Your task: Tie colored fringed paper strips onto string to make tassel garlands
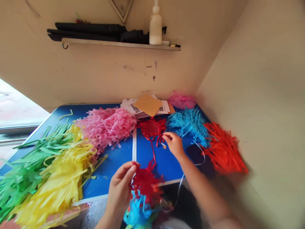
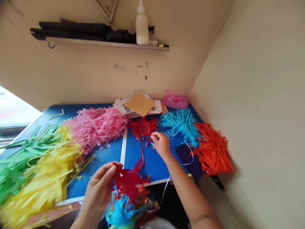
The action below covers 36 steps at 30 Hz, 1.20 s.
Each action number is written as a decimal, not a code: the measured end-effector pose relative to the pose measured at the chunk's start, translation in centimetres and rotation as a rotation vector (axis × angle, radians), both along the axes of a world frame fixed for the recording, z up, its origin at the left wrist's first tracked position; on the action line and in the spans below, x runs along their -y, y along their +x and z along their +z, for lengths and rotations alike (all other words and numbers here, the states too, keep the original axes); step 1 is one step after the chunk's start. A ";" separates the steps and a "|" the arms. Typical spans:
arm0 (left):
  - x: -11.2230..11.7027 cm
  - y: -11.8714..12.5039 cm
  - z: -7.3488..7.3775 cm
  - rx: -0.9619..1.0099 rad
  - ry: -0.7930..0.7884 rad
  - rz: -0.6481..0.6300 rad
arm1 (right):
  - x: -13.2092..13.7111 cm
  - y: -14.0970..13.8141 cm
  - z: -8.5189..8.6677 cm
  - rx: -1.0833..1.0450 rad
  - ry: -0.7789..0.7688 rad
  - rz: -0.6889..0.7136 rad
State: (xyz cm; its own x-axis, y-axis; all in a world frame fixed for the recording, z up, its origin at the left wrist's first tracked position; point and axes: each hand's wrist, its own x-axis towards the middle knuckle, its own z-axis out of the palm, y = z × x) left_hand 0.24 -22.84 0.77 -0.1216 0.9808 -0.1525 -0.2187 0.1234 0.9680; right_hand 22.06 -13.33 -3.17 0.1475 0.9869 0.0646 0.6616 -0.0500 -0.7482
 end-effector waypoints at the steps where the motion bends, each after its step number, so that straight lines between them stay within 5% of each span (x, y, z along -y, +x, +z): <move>1: 0.0 0.1 0.3 0.134 -0.097 0.002 | -1.9 1.0 -0.5 0.055 0.001 -0.031; 3: 0.1 0.5 0.5 0.278 -0.201 -0.040 | -4.8 2.4 -1.3 0.132 -0.011 -0.055; 7: 0.2 0.6 -0.2 0.210 -0.233 -0.041 | -6.5 3.3 -1.6 0.214 -0.028 -0.039; 13: -0.3 -0.1 -1.8 0.210 -0.272 -0.070 | 0.5 1.0 0.7 0.115 0.045 0.116; 16: -0.7 0.4 -2.3 0.110 -0.188 -0.125 | 5.6 -2.2 1.6 -0.300 0.134 0.365; 19: -0.9 0.8 -2.3 -0.094 -0.055 -0.190 | 8.5 -4.4 1.6 -0.653 0.095 0.378; 25: -0.6 0.6 -1.5 -0.316 0.101 -0.222 | 9.1 -4.6 0.8 -0.914 0.027 0.286; 36: 0.0 0.5 -1.0 -0.552 0.376 -0.207 | 9.8 -5.0 0.6 -0.966 0.047 0.176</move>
